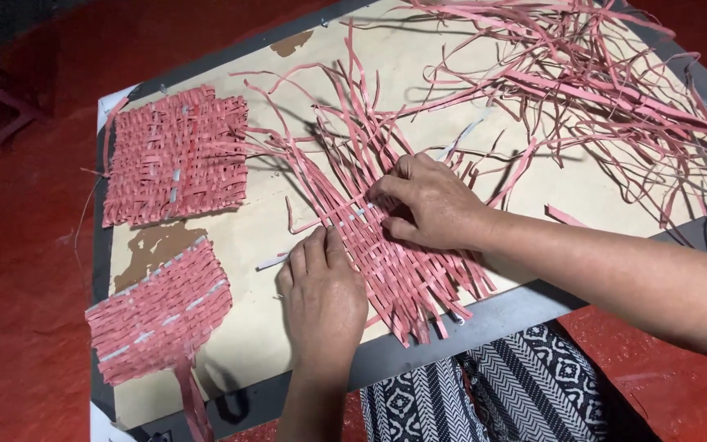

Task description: A person is weaving pink plastic strips together on a board to create a mat.

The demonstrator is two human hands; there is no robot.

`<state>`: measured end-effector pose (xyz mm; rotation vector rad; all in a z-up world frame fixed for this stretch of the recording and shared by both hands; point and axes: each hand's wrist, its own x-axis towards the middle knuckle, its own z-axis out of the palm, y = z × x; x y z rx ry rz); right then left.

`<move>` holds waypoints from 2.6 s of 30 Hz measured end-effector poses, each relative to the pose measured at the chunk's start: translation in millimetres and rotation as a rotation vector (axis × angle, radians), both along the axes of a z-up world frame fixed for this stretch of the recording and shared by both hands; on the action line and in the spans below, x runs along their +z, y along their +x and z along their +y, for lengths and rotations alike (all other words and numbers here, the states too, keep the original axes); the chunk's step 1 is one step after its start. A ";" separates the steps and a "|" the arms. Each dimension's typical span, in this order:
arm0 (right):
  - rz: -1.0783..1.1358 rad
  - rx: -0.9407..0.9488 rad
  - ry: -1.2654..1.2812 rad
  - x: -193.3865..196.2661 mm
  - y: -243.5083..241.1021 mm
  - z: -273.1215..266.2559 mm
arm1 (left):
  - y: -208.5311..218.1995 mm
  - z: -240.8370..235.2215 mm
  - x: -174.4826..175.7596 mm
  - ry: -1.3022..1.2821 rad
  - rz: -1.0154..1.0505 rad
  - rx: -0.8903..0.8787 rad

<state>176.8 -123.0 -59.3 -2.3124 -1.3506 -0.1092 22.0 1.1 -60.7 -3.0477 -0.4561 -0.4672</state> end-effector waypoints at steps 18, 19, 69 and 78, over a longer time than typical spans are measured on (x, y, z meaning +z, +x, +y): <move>0.082 -0.064 -0.168 3.2 0.2 10.5 | 8.7 3.6 -4.5 0.114 -0.094 0.044; 0.084 -0.065 -0.170 2.6 0.3 10.7 | 9.2 3.8 -5.3 0.112 -0.092 0.043; -0.185 -0.002 -0.035 4.9 4.0 2.9 | 37.9 -6.1 -0.4 -0.042 -0.045 0.129; -0.179 0.003 -0.073 0.7 7.4 6.1 | 39.5 -7.6 20.4 -0.158 0.176 0.170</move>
